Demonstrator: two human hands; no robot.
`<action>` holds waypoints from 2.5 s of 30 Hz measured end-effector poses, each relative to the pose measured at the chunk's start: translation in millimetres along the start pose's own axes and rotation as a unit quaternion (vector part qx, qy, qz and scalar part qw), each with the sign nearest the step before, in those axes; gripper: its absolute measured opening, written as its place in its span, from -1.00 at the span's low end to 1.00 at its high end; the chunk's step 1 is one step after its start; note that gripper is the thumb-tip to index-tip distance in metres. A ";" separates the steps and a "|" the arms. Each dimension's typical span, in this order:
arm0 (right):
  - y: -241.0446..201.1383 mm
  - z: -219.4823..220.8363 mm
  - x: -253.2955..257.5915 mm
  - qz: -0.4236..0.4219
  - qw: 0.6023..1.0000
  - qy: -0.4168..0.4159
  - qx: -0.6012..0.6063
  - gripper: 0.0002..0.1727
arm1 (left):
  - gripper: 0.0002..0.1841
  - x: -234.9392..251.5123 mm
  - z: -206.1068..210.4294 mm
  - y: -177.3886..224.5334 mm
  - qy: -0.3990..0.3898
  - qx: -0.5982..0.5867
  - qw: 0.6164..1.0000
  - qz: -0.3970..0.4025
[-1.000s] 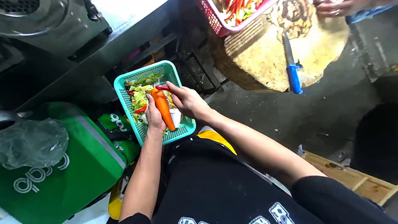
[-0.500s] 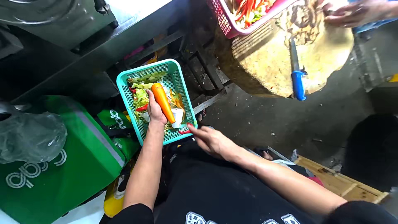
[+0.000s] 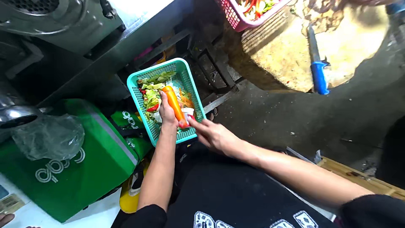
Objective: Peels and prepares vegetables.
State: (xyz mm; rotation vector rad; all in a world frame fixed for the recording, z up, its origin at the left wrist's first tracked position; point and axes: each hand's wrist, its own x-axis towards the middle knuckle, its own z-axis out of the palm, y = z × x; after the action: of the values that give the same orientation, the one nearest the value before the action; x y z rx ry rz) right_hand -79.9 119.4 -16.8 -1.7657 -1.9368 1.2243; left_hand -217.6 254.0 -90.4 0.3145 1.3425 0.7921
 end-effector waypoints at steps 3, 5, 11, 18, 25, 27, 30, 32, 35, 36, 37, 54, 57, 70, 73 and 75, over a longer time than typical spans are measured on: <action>3.8 7.4 -37.6 0.040 0.994 -0.103 0.016 -0.44 | -0.34 19.7 -11.9 -7.1 0.039 -0.008 0.999 -0.007; 5.5 -3.1 -26.8 0.050 0.997 -0.063 0.021 -0.46 | -0.34 22.4 -13.7 -1.8 0.022 -0.021 1.000 -0.005; 2.4 -34.5 76.7 0.026 0.989 0.143 0.018 -0.46 | -0.32 -13.9 -10.0 8.9 -0.071 0.003 0.997 -0.010; -1.4 -14.5 60.9 0.000 0.994 0.106 -0.002 -0.39 | -0.39 -11.3 0.1 8.0 -0.030 -0.016 0.999 0.026; 7.7 10.3 -27.5 0.088 0.987 -0.126 0.043 -0.45 | -0.37 37.3 -12.5 -5.6 -0.001 -0.036 0.999 -0.014; 11.2 -3.9 -8.0 0.081 0.995 -0.034 0.040 -0.47 | -0.34 36.0 -13.8 -2.5 -0.042 -0.029 0.999 -0.017; 16.2 -28.3 49.9 0.060 0.994 0.088 0.029 -0.45 | -0.34 20.9 -14.9 -1.8 -0.107 -0.011 0.994 -0.018; 18.6 -41.2 89.5 0.066 0.991 0.116 0.025 -0.44 | -0.29 5.9 -13.9 -3.4 -0.139 0.005 0.990 -0.023; 16.8 -44.8 111.4 0.059 0.991 0.117 0.032 -0.44 | -0.31 -5.0 -6.9 -1.9 -0.167 -0.029 0.985 -0.010; 14.4 -39.8 106.5 0.049 0.991 0.118 0.036 -0.43 | -0.33 -3.4 -3.7 -0.6 -0.162 -0.049 0.986 0.000; 11.7 -32.2 96.2 0.039 0.992 0.118 0.036 -0.42 | -0.35 -1.5 -0.1 0.8 -0.152 -0.062 0.986 0.007; 10.7 -40.3 102.8 0.073 0.993 0.090 0.019 -0.42 | -0.43 -24.6 -2.7 -5.2 -0.104 -0.036 0.994 0.002; 0.8 -23.4 76.7 0.035 0.994 0.101 0.019 -0.40 | -0.43 -23.3 2.4 -1.9 -0.064 -0.067 0.996 0.010; 7.9 -49.2 68.9 0.061 0.993 0.096 0.024 -0.44 | -0.38 -10.2 -8.3 -11.9 -0.184 -0.080 0.980 -0.017; 6.8 -49.7 97.6 0.074 0.992 0.093 0.030 -0.41 | -0.38 -28.9 1.9 -8.7 -0.199 -0.075 0.977 0.011; 2.5 -37.5 84.2 0.054 0.993 0.102 0.027 -0.40 | -0.41 -27.5 4.5 -7.9 -0.197 -0.094 0.975 0.034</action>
State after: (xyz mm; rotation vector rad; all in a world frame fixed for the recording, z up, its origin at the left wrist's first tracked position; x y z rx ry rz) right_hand -72.7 211.1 -24.4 -1.9079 -1.6987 1.0701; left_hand -211.3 231.1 -73.9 0.3483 0.8824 0.8549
